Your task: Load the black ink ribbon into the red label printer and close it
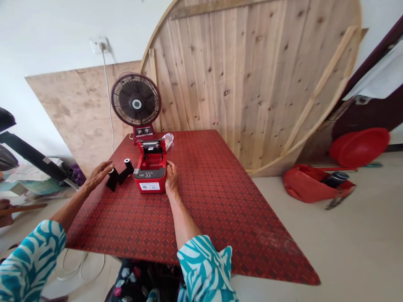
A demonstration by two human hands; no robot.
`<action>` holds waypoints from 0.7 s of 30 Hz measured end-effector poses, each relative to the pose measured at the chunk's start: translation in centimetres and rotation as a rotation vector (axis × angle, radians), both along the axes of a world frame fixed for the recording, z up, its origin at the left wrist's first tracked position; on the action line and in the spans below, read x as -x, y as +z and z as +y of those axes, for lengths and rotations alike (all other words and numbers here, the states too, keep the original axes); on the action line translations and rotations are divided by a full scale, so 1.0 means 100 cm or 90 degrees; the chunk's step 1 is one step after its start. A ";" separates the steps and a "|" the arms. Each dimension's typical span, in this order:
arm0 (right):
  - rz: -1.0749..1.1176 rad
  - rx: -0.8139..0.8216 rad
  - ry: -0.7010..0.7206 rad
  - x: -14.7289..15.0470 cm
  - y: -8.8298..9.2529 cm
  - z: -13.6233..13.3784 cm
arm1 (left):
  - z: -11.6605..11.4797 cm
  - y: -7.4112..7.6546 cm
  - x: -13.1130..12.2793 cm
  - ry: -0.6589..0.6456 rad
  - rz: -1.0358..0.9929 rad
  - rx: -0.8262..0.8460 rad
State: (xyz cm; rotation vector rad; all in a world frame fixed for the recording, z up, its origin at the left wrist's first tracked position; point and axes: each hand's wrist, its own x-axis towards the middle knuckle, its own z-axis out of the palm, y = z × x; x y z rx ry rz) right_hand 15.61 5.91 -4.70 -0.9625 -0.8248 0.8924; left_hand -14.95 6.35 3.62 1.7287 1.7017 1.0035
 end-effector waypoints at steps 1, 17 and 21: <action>-0.002 -0.001 0.001 0.000 0.000 0.000 | 0.007 0.003 -0.004 0.001 0.009 0.000; -0.009 0.008 0.003 0.003 0.011 -0.005 | 0.039 0.035 -0.047 -0.064 0.065 -0.009; -0.028 0.012 0.003 0.002 0.014 -0.006 | 0.011 0.065 -0.056 -0.113 -0.104 -0.075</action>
